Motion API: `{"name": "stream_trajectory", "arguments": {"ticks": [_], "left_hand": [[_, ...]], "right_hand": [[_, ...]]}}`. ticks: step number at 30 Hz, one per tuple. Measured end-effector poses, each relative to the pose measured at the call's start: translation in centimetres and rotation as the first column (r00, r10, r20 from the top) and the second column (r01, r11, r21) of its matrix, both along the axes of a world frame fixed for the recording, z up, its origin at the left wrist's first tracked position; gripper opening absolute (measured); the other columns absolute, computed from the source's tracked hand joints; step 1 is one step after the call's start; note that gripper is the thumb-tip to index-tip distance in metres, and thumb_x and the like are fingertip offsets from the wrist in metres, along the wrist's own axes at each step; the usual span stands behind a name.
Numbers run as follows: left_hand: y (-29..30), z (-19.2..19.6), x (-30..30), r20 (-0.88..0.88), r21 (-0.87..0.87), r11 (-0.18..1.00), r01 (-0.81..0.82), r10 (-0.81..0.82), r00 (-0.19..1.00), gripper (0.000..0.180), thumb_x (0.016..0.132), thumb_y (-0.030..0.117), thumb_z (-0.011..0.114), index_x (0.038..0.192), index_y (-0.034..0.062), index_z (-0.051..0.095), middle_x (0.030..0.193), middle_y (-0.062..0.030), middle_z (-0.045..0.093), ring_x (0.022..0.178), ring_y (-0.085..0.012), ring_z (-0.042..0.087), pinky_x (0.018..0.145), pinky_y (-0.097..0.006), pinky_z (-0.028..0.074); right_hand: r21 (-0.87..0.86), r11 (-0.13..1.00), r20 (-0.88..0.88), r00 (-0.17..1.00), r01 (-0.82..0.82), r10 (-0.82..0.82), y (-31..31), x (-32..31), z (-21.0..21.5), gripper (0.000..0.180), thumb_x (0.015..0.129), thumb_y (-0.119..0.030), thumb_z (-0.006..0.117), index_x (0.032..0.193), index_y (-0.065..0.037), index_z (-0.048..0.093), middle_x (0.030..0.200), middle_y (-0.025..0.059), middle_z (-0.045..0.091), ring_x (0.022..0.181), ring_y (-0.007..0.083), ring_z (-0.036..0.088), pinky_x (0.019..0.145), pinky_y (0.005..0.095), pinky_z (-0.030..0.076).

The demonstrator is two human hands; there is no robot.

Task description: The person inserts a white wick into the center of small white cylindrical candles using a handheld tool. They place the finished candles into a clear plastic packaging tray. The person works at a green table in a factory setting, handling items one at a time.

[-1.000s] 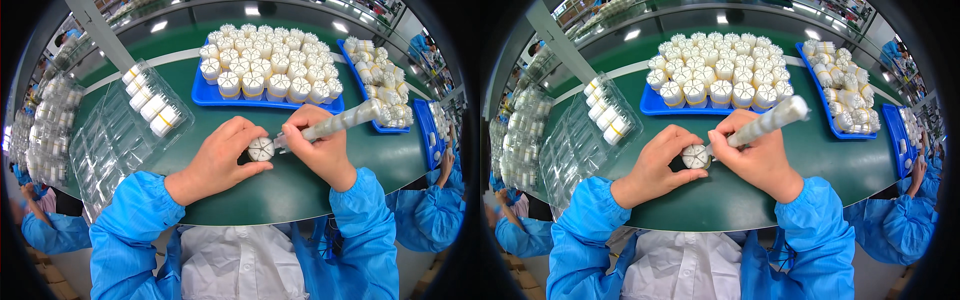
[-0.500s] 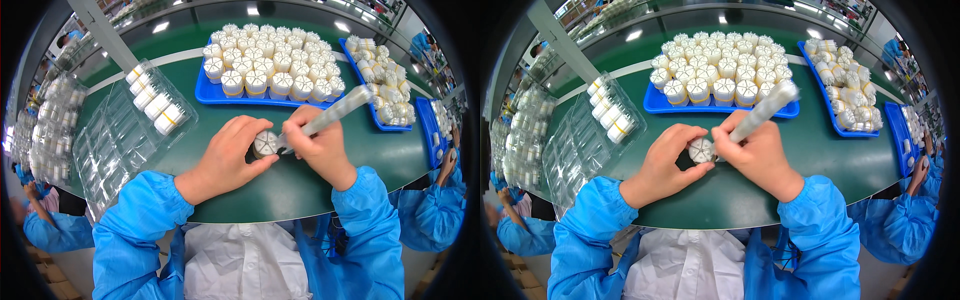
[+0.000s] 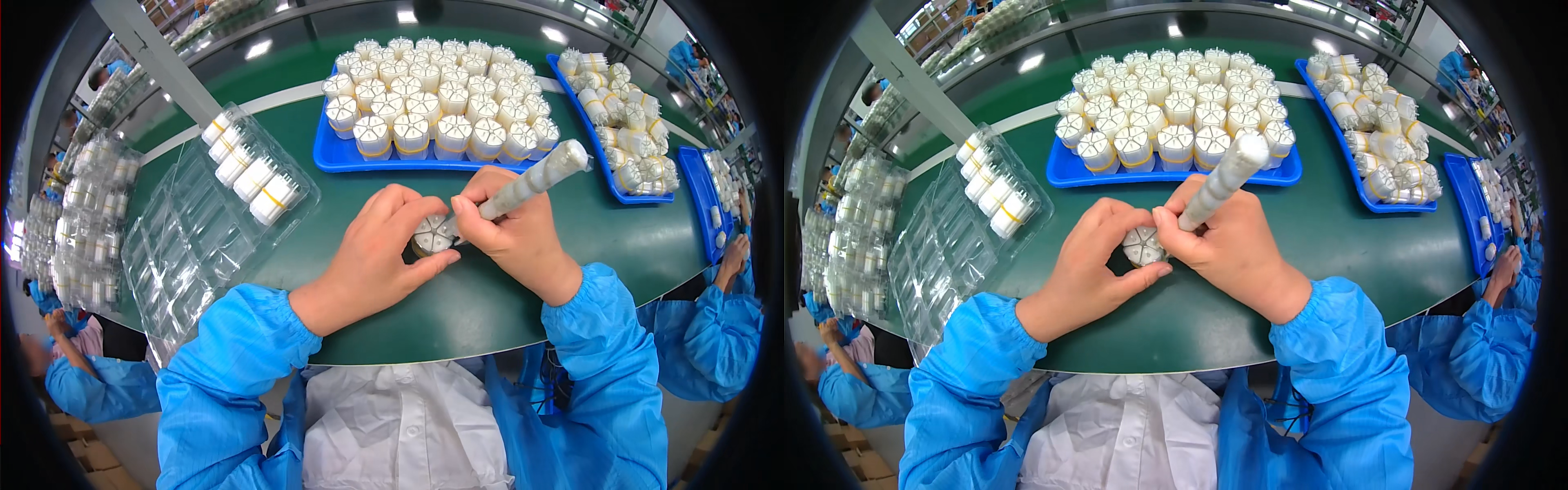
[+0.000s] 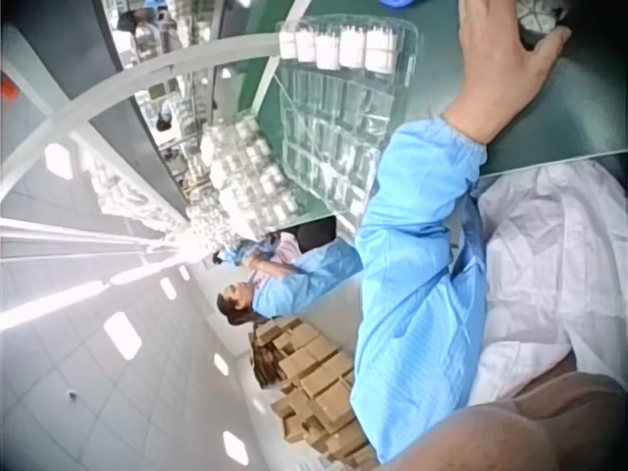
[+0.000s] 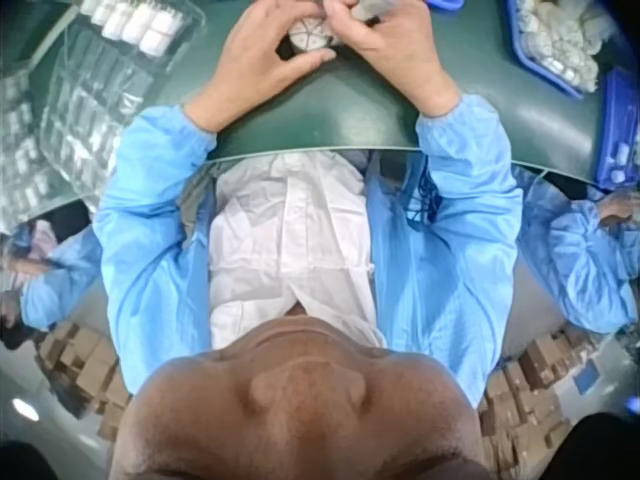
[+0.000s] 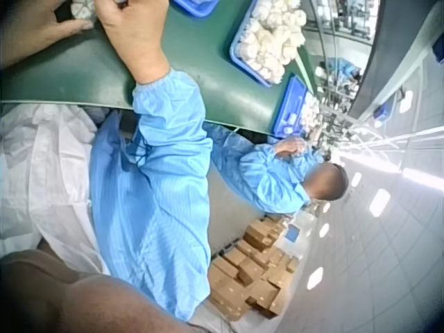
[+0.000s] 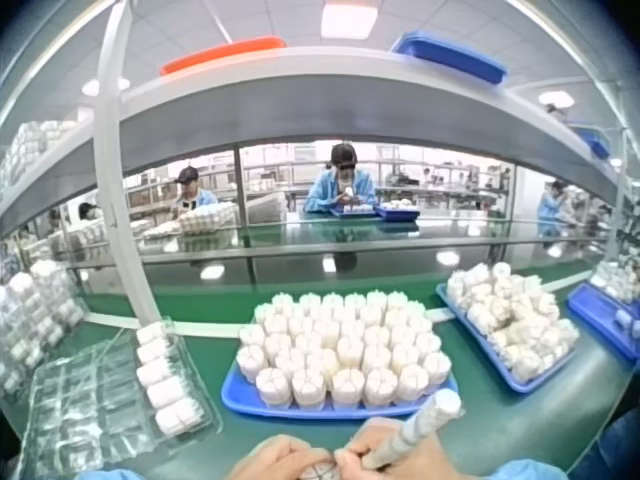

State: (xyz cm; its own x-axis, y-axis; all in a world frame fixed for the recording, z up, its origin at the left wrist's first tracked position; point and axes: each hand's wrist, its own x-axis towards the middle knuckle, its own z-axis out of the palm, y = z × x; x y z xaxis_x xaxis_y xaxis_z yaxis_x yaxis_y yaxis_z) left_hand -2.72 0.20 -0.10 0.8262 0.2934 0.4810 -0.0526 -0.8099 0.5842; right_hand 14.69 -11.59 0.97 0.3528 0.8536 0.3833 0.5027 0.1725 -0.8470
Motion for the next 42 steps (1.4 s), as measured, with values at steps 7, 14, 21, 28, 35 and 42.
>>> {"name": "stream_trajectory", "arguments": {"ticks": [7, 14, 21, 28, 35, 42], "left_hand": [[-0.2, -0.3, -0.6, 0.017, -0.124, 0.991, 0.054, -0.053, 0.998, 0.069, 0.078, 0.002, 0.078, 0.14, 0.0002, 0.046, 0.129, -0.0164, 0.062, 0.118, -0.028, 0.065, 0.094, -0.037, 0.052], [-0.2, -0.4, -0.1, 0.038, -0.154, 0.985, 0.077, -0.072, 0.997, 0.068, 0.078, 0.004, 0.075, 0.139, 0.0008, 0.045, 0.124, -0.0171, 0.064, 0.116, -0.0329, 0.061, 0.098, -0.042, 0.049], [0.0, -0.4, 0.0, -0.124, -0.012, 0.998, -0.058, 0.056, 0.991, 0.07, 0.078, 0.006, 0.08, 0.139, 0.0001, 0.047, 0.132, -0.0166, 0.059, 0.112, -0.0265, 0.064, 0.09, -0.034, 0.051], [0.0, -0.9, -0.1, 0.023, -0.174, 0.982, 0.076, -0.073, 0.997, 0.069, 0.079, 0.005, 0.078, 0.14, 0.0007, 0.045, 0.129, -0.0163, 0.061, 0.112, -0.0284, 0.063, 0.091, -0.036, 0.051], [0.2, -0.3, 0.0, -0.083, -0.056, 0.998, -0.006, 0.001, 0.997, 0.072, 0.078, 0.003, 0.078, 0.141, 0.0025, 0.045, 0.13, -0.0162, 0.059, 0.113, -0.0278, 0.06, 0.093, -0.036, 0.049], [0.3, -0.5, -0.1, -0.004, -0.133, 0.987, 0.09, -0.091, 0.996, 0.072, 0.079, 0.001, 0.074, 0.143, 0.002, 0.042, 0.131, -0.0152, 0.058, 0.12, -0.0275, 0.059, 0.101, -0.036, 0.048]], "right_hand": [[0.076, 0.997, -0.076, 0.997, -0.018, 0.023, -0.1, 0.2, 1.1, 0.012, 0.09, -0.01, 0.072, 0.083, -0.002, 0.067, 0.073, 0.0022, 0.064, 0.065, 0.0102, 0.058, 0.059, 0.0282, 0.046], [0.018, 1.0, 0.021, 0.999, -0.025, 0.025, 0.0, 0.1, 0.3, 0.014, 0.091, -0.013, 0.073, 0.086, -0.003, 0.066, 0.073, 0.0031, 0.063, 0.065, 0.0108, 0.058, 0.059, 0.0283, 0.046], [0.062, 0.998, 0.012, 1.0, 0.001, -0.002, 0.0, 0.4, 0.6, 0.014, 0.09, -0.013, 0.075, 0.087, -0.002, 0.067, 0.073, 0.0035, 0.063, 0.065, 0.011, 0.058, 0.059, 0.0286, 0.046], [0.065, 0.997, -0.003, 1.0, -0.029, 0.029, 0.2, 0.5, 0.3, 0.012, 0.088, -0.011, 0.075, 0.087, -0.003, 0.067, 0.074, 0.0036, 0.063, 0.067, 0.0124, 0.059, 0.061, 0.0288, 0.046], [0.062, 0.998, 0.115, 0.993, -0.011, 0.004, 0.1, 0.3, 0.3, 0.012, 0.089, -0.012, 0.075, 0.085, -0.003, 0.067, 0.075, 0.0044, 0.063, 0.066, 0.0143, 0.06, 0.061, 0.0298, 0.047], [0.082, 0.997, -0.022, 1.0, -0.012, 0.014, 0.1, 0.8, 0.8, 0.012, 0.088, -0.01, 0.074, 0.083, -0.002, 0.066, 0.074, 0.0035, 0.063, 0.065, 0.0116, 0.057, 0.06, 0.0286, 0.045]]}}
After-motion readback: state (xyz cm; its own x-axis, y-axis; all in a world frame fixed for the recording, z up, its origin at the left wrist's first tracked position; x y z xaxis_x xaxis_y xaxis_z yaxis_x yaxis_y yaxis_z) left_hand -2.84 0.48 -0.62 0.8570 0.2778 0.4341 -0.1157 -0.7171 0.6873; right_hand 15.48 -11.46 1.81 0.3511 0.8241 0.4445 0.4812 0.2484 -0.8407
